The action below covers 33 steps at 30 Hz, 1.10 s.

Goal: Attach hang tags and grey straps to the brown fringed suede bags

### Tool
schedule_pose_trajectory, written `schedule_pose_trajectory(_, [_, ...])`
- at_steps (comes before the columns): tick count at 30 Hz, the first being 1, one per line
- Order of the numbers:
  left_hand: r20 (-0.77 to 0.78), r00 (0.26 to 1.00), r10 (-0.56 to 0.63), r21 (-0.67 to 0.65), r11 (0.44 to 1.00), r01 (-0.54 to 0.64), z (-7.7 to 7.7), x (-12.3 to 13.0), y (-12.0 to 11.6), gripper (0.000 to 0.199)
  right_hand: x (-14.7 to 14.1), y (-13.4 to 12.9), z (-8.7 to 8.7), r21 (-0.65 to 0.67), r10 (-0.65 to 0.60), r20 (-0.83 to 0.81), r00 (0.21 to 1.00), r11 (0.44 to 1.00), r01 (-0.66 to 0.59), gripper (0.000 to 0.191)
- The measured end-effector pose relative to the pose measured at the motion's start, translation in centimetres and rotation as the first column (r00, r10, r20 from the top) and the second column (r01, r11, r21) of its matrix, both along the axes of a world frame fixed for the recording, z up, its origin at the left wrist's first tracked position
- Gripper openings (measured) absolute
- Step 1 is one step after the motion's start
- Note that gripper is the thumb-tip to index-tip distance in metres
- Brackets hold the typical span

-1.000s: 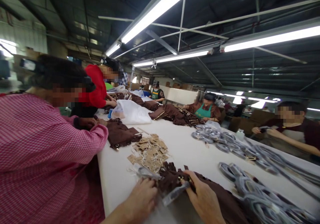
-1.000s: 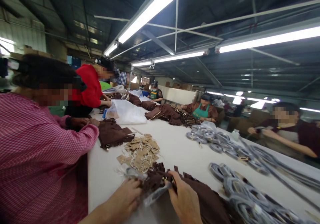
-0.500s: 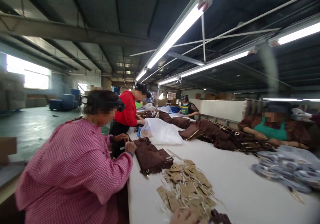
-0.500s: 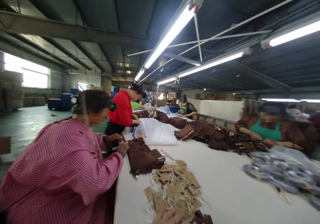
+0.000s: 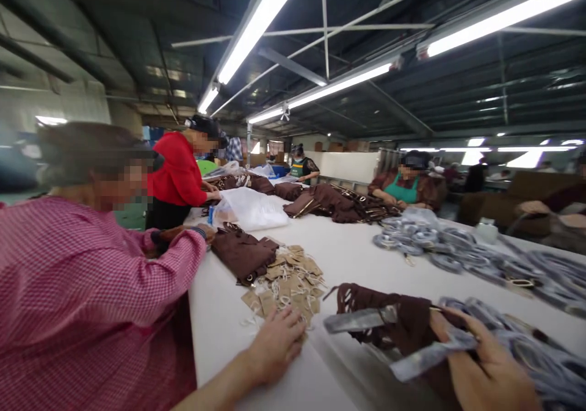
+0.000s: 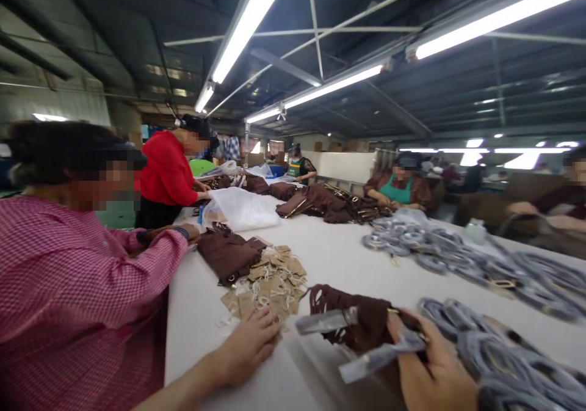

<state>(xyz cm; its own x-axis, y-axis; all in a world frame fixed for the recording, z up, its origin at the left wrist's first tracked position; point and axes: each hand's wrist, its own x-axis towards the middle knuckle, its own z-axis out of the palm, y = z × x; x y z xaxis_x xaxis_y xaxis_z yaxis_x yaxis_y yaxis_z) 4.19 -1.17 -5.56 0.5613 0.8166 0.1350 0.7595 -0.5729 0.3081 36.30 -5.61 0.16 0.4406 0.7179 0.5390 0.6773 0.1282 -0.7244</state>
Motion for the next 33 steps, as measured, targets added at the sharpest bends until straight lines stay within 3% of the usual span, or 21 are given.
schedule_pose_trajectory(3, [0.161,0.986,0.049,0.064,0.996,-0.060,0.7,0.8,-0.2,0.036,-2.1,0.1,1.5,-0.058,0.017,-0.101,0.995,0.998,-0.023,0.052])
schedule_pose_trajectory(7, [0.468,0.883,0.017,0.132,0.987,-0.089,3.6,2.9,-1.4,0.041,-3.1,0.5,1.2,-0.059,0.127,-0.057,0.990,0.990,-0.130,0.049])
schedule_pose_trajectory(11, [0.460,0.887,-0.050,0.209,0.976,-0.054,6.0,7.0,-2.5,0.059,-3.5,0.2,0.8,-0.053,0.187,-0.004,0.982,0.981,-0.187,0.043])
schedule_pose_trajectory(14, [0.392,0.920,-0.021,0.228,0.971,-0.075,6.2,9.4,-2.2,0.051,-3.8,0.0,1.2,-0.067,0.254,0.016,0.967,0.965,-0.252,0.039])
schedule_pose_trajectory(17, [0.367,0.930,-0.013,0.156,0.987,-0.048,6.5,9.3,-1.5,0.038,-3.7,-0.3,1.9,-0.120,0.386,0.062,0.920,0.918,-0.377,0.034])
schedule_pose_trajectory(21, [0.462,0.886,0.040,0.003,0.999,-0.047,8.9,7.4,-2.3,0.040,-3.9,-0.8,2.8,-0.229,0.549,0.106,0.829,0.825,-0.517,0.024])
schedule_pose_trajectory(25, [0.474,0.881,-0.005,0.060,0.998,-0.026,11.1,7.7,-4.5,0.030,-4.7,-1.2,3.3,-0.318,0.641,0.128,0.757,0.749,-0.581,0.020])
schedule_pose_trajectory(28, [0.425,0.904,-0.040,0.031,0.999,0.029,11.2,8.4,-4.7,0.020,-4.8,-1.5,3.7,-0.356,0.665,0.126,0.736,0.723,-0.592,0.019])
schedule_pose_trajectory(30, [0.449,0.889,-0.086,-0.044,0.992,0.119,10.8,8.1,-3.8,0.028,-4.6,-1.7,3.9,-0.378,0.685,0.112,0.720,0.699,-0.607,0.018])
schedule_pose_trajectory(33, [0.540,0.840,-0.049,-0.316,0.914,0.256,10.1,7.1,-1.9,0.035,-4.5,-2.1,4.3,-0.395,0.726,0.063,0.685,0.648,-0.651,0.016])
